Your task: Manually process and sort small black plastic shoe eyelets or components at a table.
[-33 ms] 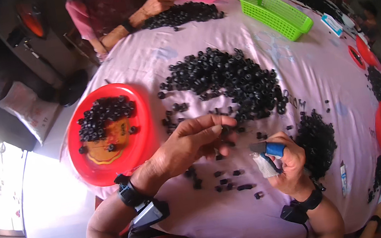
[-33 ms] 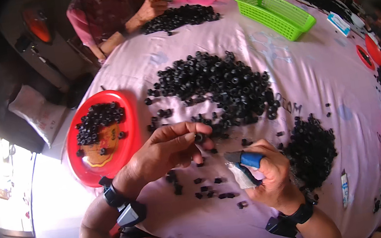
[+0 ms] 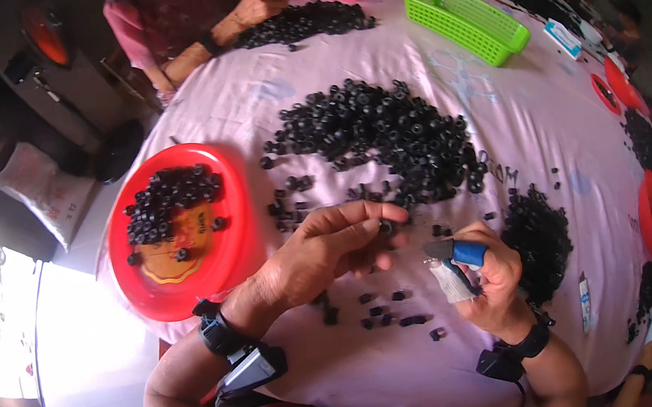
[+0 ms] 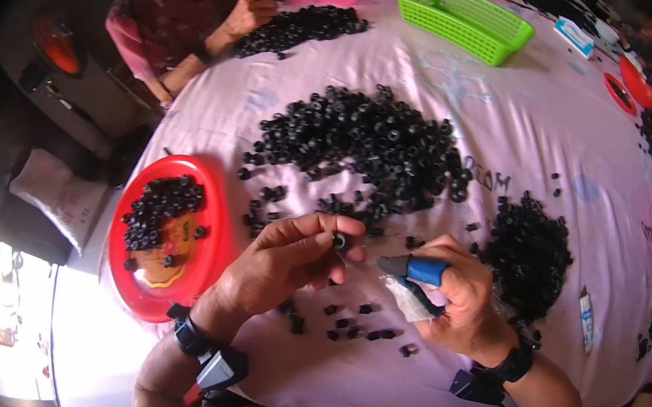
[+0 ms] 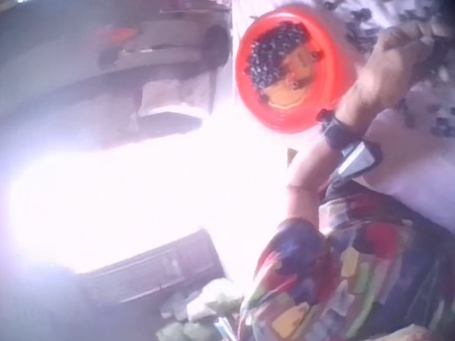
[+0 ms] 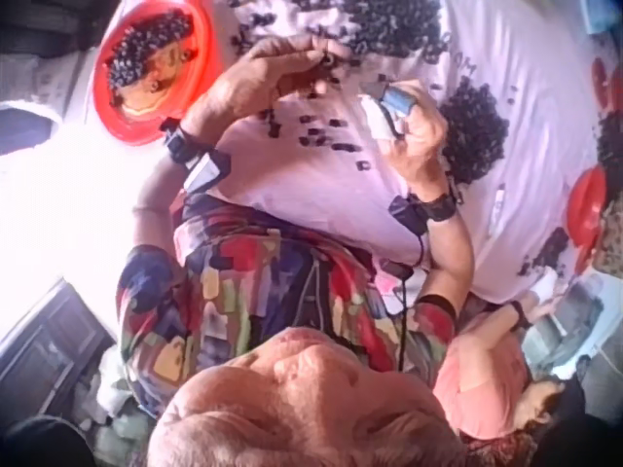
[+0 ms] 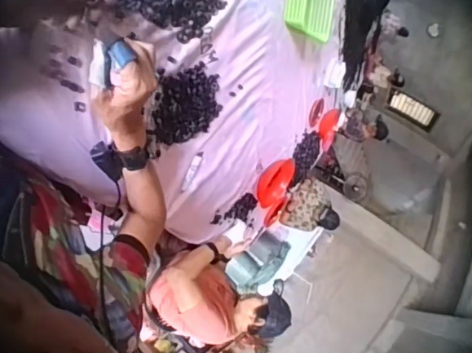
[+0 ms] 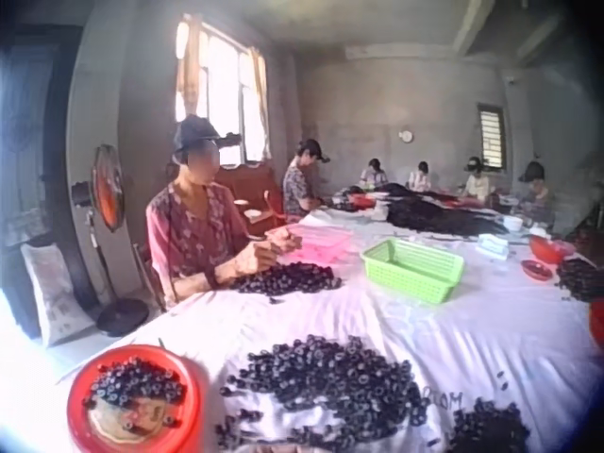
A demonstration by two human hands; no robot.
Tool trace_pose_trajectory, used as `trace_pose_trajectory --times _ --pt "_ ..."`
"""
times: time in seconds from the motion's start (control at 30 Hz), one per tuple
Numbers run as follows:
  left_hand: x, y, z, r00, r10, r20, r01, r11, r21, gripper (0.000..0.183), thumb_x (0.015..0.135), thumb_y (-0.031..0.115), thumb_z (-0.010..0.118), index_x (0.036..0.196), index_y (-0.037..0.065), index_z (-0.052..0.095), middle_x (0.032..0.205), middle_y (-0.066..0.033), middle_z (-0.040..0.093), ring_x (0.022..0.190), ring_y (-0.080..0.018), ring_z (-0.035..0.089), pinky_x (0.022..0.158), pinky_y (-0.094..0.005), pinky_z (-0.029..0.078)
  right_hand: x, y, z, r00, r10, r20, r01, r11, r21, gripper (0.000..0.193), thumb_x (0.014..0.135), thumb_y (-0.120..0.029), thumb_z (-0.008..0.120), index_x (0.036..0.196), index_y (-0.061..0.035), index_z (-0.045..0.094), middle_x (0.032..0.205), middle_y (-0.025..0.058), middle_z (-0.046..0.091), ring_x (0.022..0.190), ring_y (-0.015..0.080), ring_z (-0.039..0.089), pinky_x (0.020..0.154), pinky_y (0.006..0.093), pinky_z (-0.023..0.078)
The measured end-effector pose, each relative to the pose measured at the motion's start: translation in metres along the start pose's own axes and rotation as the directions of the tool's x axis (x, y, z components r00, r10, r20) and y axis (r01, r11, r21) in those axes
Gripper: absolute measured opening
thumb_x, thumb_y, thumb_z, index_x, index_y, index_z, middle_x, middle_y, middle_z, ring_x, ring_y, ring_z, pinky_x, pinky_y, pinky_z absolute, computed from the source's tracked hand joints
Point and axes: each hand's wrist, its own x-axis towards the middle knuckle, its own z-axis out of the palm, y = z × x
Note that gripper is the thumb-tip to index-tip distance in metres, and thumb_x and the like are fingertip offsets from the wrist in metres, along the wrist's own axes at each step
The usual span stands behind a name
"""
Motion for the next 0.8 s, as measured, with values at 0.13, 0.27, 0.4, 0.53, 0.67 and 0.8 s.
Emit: trace_pose_trajectory --times 0.13,0.27,0.4,0.53,0.67,0.8 --pt "0.016 -0.007 0.01 0.995 -0.067 0.08 0.069 0.997 -0.024 0.034 0.104 0.017 0.051 0.135 0.002 0.055 0.111 -0.0048 0.068 0.086 -0.0089 0.065 0.067 -0.02 0.048 0.002 0.003 -0.007 0.999 0.041 -0.027 -0.042 0.999 -0.034 0.026 0.073 0.002 0.073 0.099 -0.0036 0.068 0.093 0.0107 0.07 0.079 0.0276 0.066 0.071 0.0338 0.052" --pt "0.014 -0.009 0.016 0.993 -0.033 0.117 0.032 0.999 0.013 0.032 0.103 0.01 0.051 0.135 0.001 0.054 0.113 -0.0037 0.064 0.089 -0.0069 0.062 0.07 -0.0201 0.049 0.003 0.004 -0.01 0.998 0.047 -0.033 -0.049 0.997 -0.057 0.028 0.072 0.001 0.073 0.099 -0.0039 0.068 0.094 0.0108 0.07 0.078 0.0278 0.066 0.071 0.0338 0.052" --pt "0.011 -0.016 0.014 0.995 0.039 0.095 -0.051 0.99 0.13 0.03 0.101 0.004 0.052 0.131 0.002 0.054 0.114 -0.0033 0.062 0.091 -0.0056 0.061 0.075 -0.0214 0.051 0.006 -0.002 -0.014 0.998 0.066 -0.011 -0.067 0.995 -0.077 0.029 0.069 0.0 0.075 0.097 -0.0048 0.069 0.095 0.0109 0.071 0.079 0.0276 0.066 0.071 0.0346 0.052" --pt "0.009 -0.024 0.009 0.988 0.133 0.073 -0.146 0.965 0.218 0.028 0.1 0.006 0.056 0.128 0.001 0.057 0.114 -0.0055 0.065 0.091 -0.0065 0.062 0.075 -0.0232 0.052 0.006 -0.005 -0.013 0.996 0.09 0.017 -0.089 0.993 -0.083 0.028 0.069 -0.001 0.075 0.096 -0.0056 0.07 0.096 0.0114 0.071 0.079 0.0278 0.065 0.071 0.035 0.052" --pt "0.009 -0.029 0.01 0.982 0.18 0.049 -0.186 0.93 0.316 0.026 0.099 0.005 0.058 0.125 0.001 0.058 0.104 -0.0018 0.063 0.09 -0.0042 0.058 0.077 -0.0223 0.051 0.006 -0.006 -0.009 0.997 0.082 -0.01 -0.082 0.991 -0.108 0.029 0.069 -0.001 0.074 0.097 -0.0055 0.07 0.096 0.0108 0.07 0.079 0.0277 0.065 0.07 0.035 0.052" --pt "0.01 -0.036 0.015 0.988 0.154 -0.03 -0.144 0.964 0.223 0.022 0.098 0.006 0.061 0.119 0.002 0.061 0.093 0.0014 0.062 0.085 -0.0029 0.056 0.074 -0.0212 0.049 0.005 -0.007 -0.01 0.996 0.084 0.005 -0.082 0.99 -0.112 0.03 0.068 -0.002 0.074 0.098 -0.0054 0.071 0.095 0.0105 0.07 0.079 0.0278 0.065 0.07 0.0349 0.052"
